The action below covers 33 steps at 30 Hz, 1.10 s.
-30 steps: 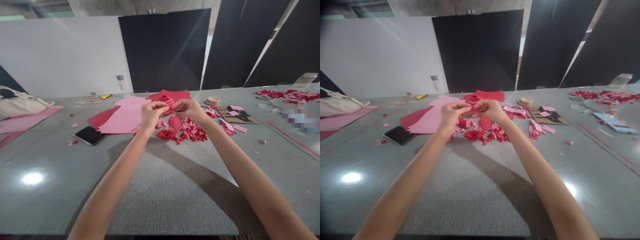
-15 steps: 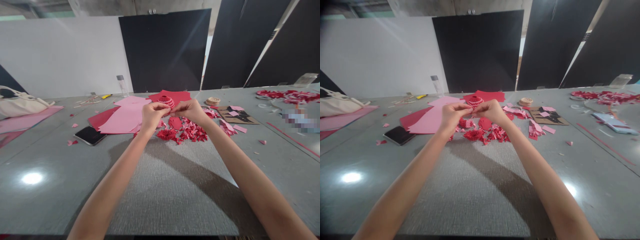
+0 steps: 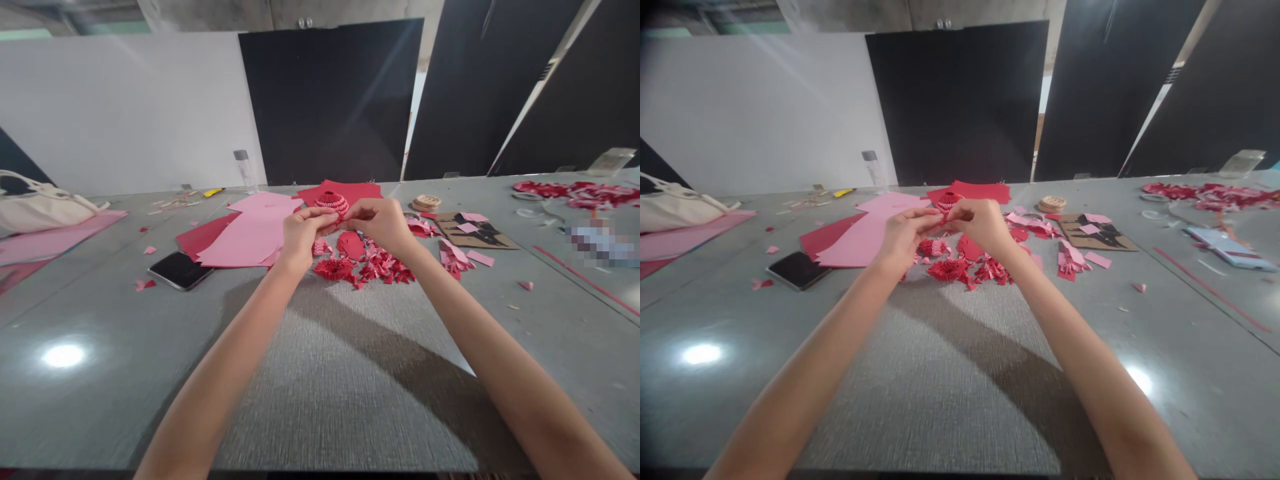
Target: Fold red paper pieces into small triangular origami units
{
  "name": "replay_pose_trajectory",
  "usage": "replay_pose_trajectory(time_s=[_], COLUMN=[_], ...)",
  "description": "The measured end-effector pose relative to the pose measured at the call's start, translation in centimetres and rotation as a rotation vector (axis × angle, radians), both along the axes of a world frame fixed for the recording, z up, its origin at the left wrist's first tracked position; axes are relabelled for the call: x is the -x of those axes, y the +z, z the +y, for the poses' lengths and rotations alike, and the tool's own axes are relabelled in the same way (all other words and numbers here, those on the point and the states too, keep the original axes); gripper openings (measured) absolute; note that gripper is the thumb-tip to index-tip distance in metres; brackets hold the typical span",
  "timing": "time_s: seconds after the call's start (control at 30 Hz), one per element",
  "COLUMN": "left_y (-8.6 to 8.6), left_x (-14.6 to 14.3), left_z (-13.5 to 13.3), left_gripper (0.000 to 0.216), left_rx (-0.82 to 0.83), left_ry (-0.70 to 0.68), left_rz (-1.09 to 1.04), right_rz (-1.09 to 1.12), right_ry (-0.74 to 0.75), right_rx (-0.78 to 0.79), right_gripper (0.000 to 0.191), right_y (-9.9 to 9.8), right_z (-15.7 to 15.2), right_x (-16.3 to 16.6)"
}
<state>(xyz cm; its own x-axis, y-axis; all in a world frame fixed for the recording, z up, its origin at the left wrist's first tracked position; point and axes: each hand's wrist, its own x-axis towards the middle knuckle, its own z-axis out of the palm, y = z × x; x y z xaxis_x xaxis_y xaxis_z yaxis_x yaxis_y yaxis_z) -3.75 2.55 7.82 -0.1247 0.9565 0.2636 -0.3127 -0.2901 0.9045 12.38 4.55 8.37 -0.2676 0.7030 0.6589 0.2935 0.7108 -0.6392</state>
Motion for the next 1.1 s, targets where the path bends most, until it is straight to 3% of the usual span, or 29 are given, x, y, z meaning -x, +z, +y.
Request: replay_pose_trajectory(time_s=[0.13,0.23,0.53,0.7,0.83,0.97,1.1], left_y=[0.2,0.3,0.1,0.0,-0.1,0.0,-0.1], left_x=[0.2,0.1,-0.2,-0.1,0.1,0.3,0.2], left_z=[0.2,0.3,0.1,-0.1,0.0,0.0,-0.1], left_gripper=[0.012,0.015,0.015,0.012,0.011,0.016,0.02], left_rx=[0.075,0.118,0.094,0.002,-0.027,-0.043,-0.045], left_ry=[-0.04,-0.054,-0.053,-0.03,0.025,0.026,0.039], left_rz=[-0.091,-0.137,-0.047,0.058,0.187,0.287,0.382], right_rz=[-0.091,-0.136,-0.022,0.165,0.22,0.102,-0.059], right_ry=[-0.07,-0.074,-0.093,0.011,0.071,0.073,-0.015], right_rx=[-0.192,-0.222,-0.062,0.154,0.267,0.225,0.086], right_gripper=[0.012,0.018,0.008,0.025,0.027,0.016,0.012], right_y=[-0.1,0.0,0.0,0.0,0.0,-0.4,-0.7], right_z=[-0.3,-0.3,-0.3,0.2,0.5,1.0,1.1], right_x=[0.2,0.1,0.4,0.4,0.2,0.1,0.1])
